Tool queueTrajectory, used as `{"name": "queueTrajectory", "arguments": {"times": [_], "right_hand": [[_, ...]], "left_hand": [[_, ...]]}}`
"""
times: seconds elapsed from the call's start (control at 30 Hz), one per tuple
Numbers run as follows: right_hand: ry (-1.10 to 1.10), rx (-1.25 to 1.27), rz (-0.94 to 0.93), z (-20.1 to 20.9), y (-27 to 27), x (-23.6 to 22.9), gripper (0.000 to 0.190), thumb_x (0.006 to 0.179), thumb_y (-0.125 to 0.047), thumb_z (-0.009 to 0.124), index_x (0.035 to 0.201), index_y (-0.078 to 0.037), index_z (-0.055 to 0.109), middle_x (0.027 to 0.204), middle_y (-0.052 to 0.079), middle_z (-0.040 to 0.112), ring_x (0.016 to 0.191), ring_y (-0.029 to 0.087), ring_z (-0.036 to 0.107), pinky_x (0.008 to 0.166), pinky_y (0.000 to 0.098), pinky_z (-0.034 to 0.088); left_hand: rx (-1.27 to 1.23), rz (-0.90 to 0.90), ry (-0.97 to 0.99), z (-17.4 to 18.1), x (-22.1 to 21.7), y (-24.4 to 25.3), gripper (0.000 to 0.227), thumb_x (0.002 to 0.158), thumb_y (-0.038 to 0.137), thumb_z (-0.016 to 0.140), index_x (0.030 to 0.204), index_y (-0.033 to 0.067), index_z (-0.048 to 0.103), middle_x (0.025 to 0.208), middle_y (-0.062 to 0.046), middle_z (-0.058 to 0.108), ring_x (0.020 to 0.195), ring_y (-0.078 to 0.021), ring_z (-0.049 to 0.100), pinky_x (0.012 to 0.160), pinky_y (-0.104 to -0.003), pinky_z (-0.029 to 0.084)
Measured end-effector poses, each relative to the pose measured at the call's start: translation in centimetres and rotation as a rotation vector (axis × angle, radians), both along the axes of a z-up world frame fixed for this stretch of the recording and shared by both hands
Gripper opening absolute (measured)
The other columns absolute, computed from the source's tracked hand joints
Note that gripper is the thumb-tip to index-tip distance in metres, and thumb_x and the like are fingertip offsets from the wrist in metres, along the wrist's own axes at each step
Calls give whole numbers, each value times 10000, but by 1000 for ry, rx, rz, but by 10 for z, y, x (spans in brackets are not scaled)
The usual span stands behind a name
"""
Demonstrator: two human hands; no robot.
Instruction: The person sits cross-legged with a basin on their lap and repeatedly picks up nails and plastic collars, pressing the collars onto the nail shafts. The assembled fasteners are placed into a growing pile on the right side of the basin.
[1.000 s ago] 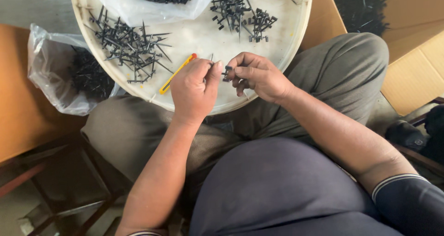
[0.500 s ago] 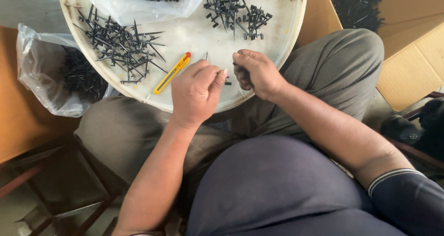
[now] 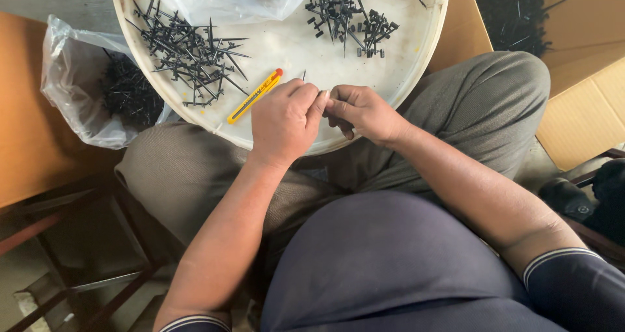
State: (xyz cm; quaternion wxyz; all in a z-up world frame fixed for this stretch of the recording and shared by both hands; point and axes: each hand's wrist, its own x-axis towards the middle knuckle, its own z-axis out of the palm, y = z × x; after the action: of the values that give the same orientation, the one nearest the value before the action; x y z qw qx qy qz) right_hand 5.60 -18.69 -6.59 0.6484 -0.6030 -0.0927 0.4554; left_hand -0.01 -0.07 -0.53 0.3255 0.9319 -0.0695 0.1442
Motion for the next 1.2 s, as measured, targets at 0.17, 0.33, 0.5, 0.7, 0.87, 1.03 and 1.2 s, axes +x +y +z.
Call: {"name": "queueTrajectory", "arguments": {"times": [0.17, 0.33, 0.5, 0.7, 0.87, 1.03, 1.2], "right_hand": [[-422, -221, 70, 5, 2, -3, 223, 991, -248, 691, 930, -35, 665, 739, 7, 636, 654, 116, 541, 595, 306, 484], [-1093, -139, -78, 4, -6, -13, 153, 986, -162, 729, 933, -39, 656, 874, 70, 661, 820, 210, 656, 706, 369, 535], [104, 101, -375, -8, -7, 6, 97, 1069, -118, 658, 1003, -59, 617, 868, 77, 629, 723, 172, 535, 616, 338, 435], [325, 298, -335, -8, -17, 16, 129, 921, -24, 524, 1030, -67, 579, 1012, 93, 686, 862, 209, 636, 748, 385, 535], [289, 192, -295, -3, -9, 11, 115, 1034, -157, 589, 1064, -48, 608, 937, 72, 635, 798, 185, 602, 720, 365, 528], [232, 108, -281, -4, -3, 9, 187, 1032, -235, 620, 1052, -49, 615, 874, 42, 617, 730, 164, 580, 663, 334, 515], [114, 53, -217, -14, -7, 6, 190, 1028, -224, 641, 1048, -36, 620, 852, 50, 610, 687, 144, 568, 623, 306, 517]], "left_hand": [[-60, 74, 128, -18, -1, 4, 310, 968, 215, 709, 743, 55, 570, 667, -85, 600, 611, -310, 599, 544, -438, 428], [-548, 298, 381, -45, 7, 16, 377, 943, 215, 708, 677, 29, 518, 551, -42, 493, 517, -160, 450, 517, -365, 379], [-708, 473, 97, -41, 12, 56, 338, 1013, 184, 711, 769, 45, 523, 697, 37, 495, 656, -57, 420, 583, -280, 376], [-855, 690, -173, -27, 2, 81, 332, 959, 82, 734, 1184, 111, 493, 910, 88, 541, 842, -43, 542, 790, -236, 509], [-31, 339, 102, -40, 5, 27, 129, 901, 226, 759, 919, 104, 721, 847, -85, 696, 771, -292, 665, 677, -435, 515], [208, 231, 359, -48, 4, 11, 181, 819, 244, 752, 843, 74, 698, 802, -138, 706, 765, -376, 688, 650, -501, 522], [307, 176, 666, -53, 2, 11, 122, 814, 206, 726, 842, 89, 714, 807, -147, 717, 774, -366, 701, 680, -481, 540]]}}
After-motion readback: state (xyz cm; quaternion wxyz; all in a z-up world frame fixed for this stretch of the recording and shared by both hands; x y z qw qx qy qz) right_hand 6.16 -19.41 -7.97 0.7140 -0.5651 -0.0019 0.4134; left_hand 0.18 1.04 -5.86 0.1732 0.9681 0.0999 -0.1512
